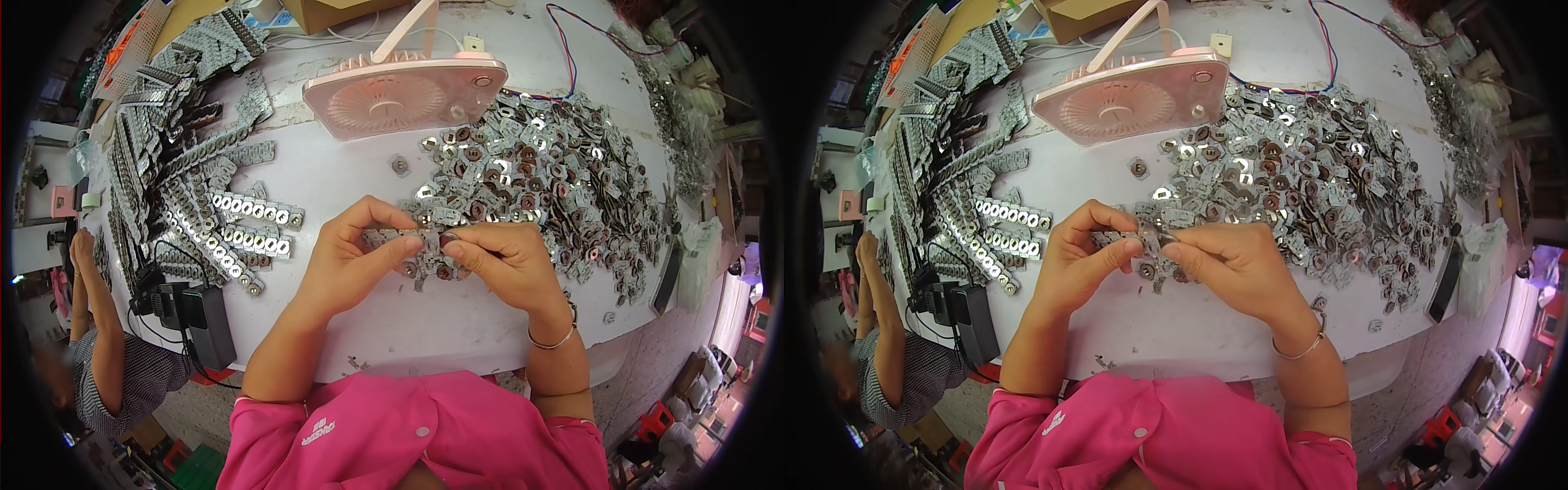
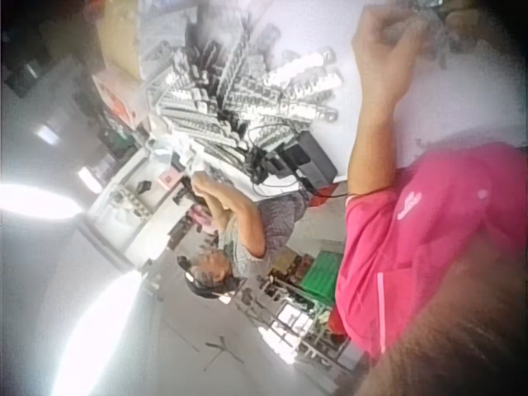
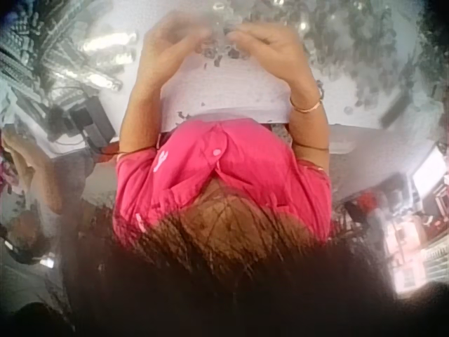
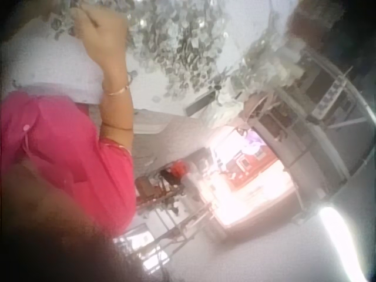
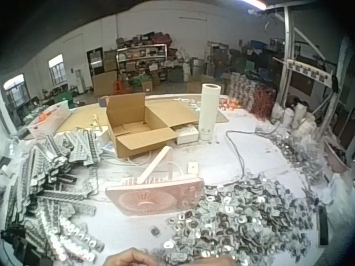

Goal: Manually assemble small metal components on a workbench.

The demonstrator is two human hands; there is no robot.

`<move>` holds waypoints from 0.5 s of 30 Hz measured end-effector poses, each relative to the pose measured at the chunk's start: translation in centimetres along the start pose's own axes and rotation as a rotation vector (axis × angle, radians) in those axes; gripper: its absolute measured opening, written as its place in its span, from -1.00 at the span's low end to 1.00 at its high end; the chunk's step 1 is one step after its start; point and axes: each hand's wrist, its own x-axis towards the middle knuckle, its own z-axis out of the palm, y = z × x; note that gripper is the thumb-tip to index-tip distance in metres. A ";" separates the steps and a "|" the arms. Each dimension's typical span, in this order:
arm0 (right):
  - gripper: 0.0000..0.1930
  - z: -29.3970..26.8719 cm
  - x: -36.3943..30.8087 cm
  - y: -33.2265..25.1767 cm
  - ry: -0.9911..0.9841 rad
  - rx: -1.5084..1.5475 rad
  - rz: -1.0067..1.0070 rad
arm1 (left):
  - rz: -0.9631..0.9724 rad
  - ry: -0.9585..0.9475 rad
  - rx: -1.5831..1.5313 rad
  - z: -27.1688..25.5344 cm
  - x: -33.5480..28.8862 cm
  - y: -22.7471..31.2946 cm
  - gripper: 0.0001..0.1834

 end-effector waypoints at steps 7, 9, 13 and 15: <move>-0.80 0.4 -0.3 0.0 -0.023 0.092 0.066 | -0.059 -0.016 0.044 -0.2 -0.2 1.3 -0.82; -0.80 0.5 -0.3 -0.1 0.015 0.112 0.086 | -0.061 0.003 0.040 -0.2 -0.2 1.3 -0.81; -0.79 0.3 -0.2 -0.4 -0.009 0.150 0.119 | -0.073 0.016 0.038 -0.5 -0.2 1.3 -0.80; -0.80 0.5 -0.2 -0.5 0.010 0.159 0.139 | -0.067 0.024 0.036 -0.5 -0.2 1.3 -0.81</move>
